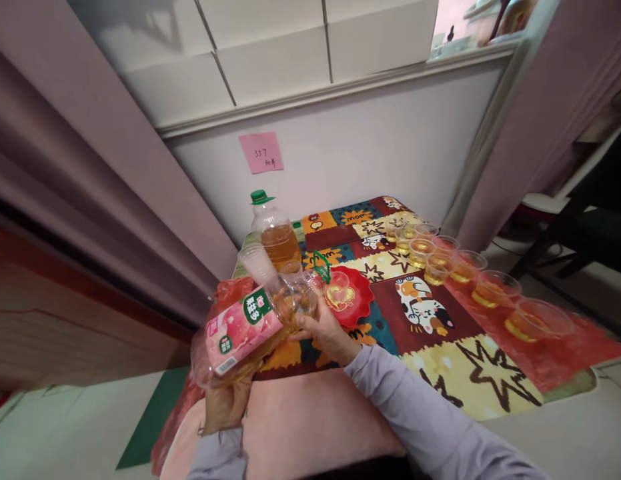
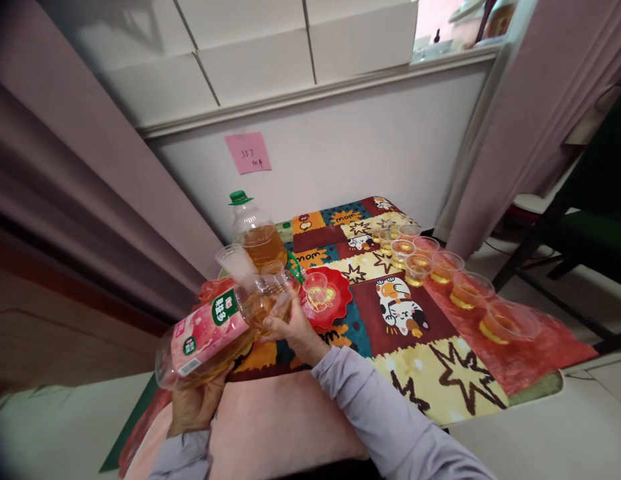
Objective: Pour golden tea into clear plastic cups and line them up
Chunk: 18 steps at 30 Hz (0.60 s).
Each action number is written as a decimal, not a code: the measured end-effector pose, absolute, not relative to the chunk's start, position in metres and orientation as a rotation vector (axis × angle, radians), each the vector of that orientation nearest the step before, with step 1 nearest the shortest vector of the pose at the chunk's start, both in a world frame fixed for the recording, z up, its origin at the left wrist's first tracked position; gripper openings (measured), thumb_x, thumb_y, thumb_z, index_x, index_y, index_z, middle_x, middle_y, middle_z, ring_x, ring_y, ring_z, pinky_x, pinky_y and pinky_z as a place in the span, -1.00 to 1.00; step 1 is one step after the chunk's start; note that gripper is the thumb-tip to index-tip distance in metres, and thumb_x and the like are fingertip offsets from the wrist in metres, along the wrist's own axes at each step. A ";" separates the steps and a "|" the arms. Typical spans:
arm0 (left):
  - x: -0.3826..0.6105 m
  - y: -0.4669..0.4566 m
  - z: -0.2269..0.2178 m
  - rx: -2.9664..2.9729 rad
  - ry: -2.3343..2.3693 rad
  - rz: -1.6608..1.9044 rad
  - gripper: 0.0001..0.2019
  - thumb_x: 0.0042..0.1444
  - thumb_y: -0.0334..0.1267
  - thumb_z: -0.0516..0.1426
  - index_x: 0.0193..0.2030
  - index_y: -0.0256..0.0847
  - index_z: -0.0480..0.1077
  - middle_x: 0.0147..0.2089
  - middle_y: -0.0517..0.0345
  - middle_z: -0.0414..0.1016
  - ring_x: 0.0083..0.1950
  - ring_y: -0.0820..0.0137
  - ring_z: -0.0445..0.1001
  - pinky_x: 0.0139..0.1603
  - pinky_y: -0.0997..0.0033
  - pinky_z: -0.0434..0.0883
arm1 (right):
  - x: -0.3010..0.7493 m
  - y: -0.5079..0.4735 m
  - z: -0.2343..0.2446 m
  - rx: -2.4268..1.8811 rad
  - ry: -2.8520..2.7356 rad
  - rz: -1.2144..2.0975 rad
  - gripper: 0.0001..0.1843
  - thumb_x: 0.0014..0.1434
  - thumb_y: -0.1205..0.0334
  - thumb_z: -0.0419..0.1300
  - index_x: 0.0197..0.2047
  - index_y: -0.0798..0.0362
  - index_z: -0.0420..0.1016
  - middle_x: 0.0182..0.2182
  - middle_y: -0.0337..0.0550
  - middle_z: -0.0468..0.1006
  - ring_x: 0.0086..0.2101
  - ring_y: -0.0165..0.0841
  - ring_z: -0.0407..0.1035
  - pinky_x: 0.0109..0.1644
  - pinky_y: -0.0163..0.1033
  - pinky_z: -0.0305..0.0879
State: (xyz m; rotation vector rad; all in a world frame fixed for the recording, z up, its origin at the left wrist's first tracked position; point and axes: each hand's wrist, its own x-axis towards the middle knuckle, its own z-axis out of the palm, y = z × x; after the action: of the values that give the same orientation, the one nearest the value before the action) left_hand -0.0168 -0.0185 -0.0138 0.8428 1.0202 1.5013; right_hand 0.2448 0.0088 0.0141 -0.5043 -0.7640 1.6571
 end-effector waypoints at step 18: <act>-0.019 -0.014 -0.017 0.506 0.693 1.594 -0.33 0.33 -0.35 0.25 0.56 0.09 0.36 0.32 -0.07 0.68 0.10 -0.05 0.77 -0.11 -0.05 0.76 | 0.246 0.013 0.012 -0.469 -0.705 1.681 0.17 0.03 -0.02 0.67 0.52 -0.28 0.10 0.36 -0.04 0.51 0.14 -0.09 0.64 -0.19 -0.16 0.79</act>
State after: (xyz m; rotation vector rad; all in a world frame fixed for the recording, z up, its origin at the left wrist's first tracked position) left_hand -0.0194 -0.0136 -0.0171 0.5058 0.6935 1.5938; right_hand 0.2462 0.0134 0.0115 -0.4688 -0.7046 1.6814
